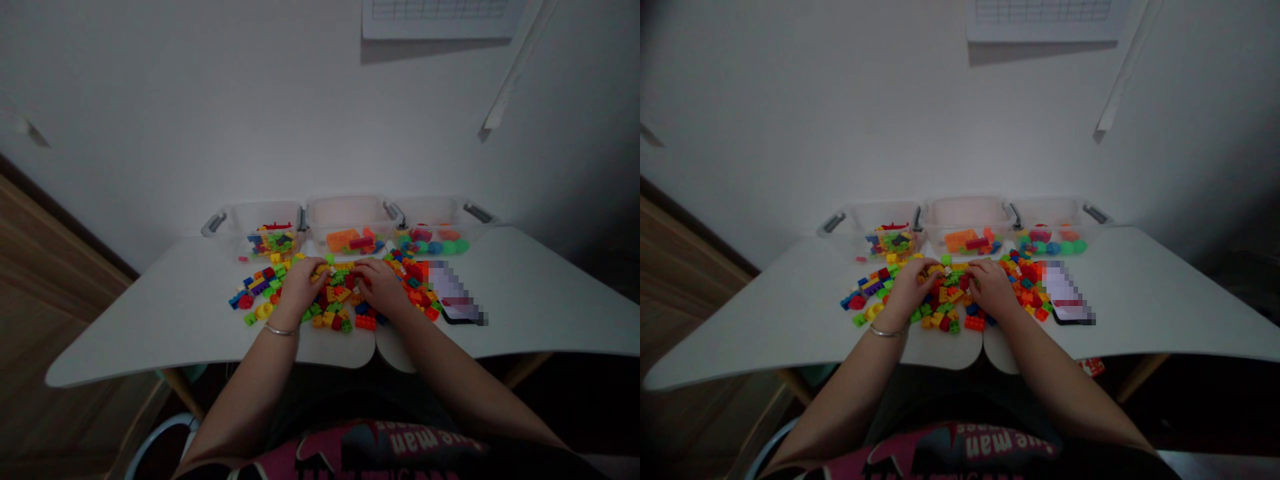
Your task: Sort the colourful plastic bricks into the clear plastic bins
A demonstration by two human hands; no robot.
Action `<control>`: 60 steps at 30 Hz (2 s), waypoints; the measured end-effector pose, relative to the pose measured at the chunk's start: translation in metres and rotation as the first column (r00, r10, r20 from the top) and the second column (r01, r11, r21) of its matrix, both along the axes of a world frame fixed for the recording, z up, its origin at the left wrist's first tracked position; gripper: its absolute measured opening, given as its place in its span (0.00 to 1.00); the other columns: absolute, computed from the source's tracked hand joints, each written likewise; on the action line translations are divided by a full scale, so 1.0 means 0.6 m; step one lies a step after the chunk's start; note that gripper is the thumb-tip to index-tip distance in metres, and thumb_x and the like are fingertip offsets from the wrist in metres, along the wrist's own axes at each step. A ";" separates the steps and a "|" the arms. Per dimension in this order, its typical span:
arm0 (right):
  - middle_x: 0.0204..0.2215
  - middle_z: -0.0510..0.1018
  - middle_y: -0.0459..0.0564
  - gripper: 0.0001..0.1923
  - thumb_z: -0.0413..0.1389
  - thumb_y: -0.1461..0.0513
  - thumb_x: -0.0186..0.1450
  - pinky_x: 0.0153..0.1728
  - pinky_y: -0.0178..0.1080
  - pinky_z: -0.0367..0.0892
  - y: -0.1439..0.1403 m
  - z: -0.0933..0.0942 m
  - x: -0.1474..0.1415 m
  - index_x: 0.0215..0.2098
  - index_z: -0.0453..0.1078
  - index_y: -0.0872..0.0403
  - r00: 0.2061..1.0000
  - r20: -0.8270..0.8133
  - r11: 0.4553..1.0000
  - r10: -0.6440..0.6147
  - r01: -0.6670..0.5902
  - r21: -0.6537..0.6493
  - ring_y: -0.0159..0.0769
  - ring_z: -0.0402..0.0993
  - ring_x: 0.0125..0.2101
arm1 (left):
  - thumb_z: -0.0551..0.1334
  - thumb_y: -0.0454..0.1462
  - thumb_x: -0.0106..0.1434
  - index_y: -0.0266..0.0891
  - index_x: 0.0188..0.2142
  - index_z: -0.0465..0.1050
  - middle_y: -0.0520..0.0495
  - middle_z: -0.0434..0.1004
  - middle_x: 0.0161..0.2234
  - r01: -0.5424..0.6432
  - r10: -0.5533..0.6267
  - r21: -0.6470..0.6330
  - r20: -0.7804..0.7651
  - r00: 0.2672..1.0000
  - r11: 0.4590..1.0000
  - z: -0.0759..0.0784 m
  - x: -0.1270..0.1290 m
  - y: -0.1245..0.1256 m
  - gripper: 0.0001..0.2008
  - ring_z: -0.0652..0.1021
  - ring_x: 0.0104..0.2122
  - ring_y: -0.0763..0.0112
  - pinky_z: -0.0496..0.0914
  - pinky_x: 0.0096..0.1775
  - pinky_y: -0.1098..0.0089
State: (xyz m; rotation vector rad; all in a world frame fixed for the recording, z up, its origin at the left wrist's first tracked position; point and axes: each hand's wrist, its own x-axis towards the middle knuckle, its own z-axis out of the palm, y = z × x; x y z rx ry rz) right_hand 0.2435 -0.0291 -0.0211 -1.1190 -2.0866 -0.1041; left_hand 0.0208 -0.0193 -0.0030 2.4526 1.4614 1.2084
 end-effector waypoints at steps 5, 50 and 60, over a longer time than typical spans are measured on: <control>0.46 0.79 0.55 0.11 0.53 0.64 0.66 0.51 0.49 0.67 -0.006 0.006 -0.002 0.44 0.74 0.54 1.000 -0.004 1.000 0.007 -0.007 -0.012 0.46 0.73 0.48 | 0.61 0.36 0.65 0.40 0.41 0.74 0.47 0.79 0.38 0.173 -0.169 -0.045 0.080 0.982 0.984 -0.002 0.005 -0.006 0.07 0.78 0.39 0.66 0.73 0.44 0.65; 0.43 0.77 0.57 0.15 0.52 0.63 0.64 0.51 0.50 0.70 0.086 0.122 0.076 0.47 0.75 0.53 0.940 -0.277 0.956 -0.200 0.249 0.157 0.46 0.72 0.47 | 0.57 0.35 0.64 0.40 0.46 0.76 0.42 0.79 0.46 -0.344 0.333 -0.080 -0.121 0.935 0.936 0.013 -0.009 -0.010 0.14 0.76 0.48 0.57 0.66 0.52 0.56; 0.44 0.80 0.56 0.19 0.48 0.69 0.60 0.53 0.53 0.66 0.132 0.114 0.064 0.43 0.77 0.56 0.963 -0.036 0.954 -0.266 0.269 0.132 0.48 0.74 0.46 | 0.57 0.38 0.62 0.41 0.51 0.74 0.39 0.76 0.50 -0.537 0.516 -0.037 -0.225 0.826 0.843 0.008 -0.009 -0.014 0.18 0.72 0.51 0.50 0.62 0.53 0.52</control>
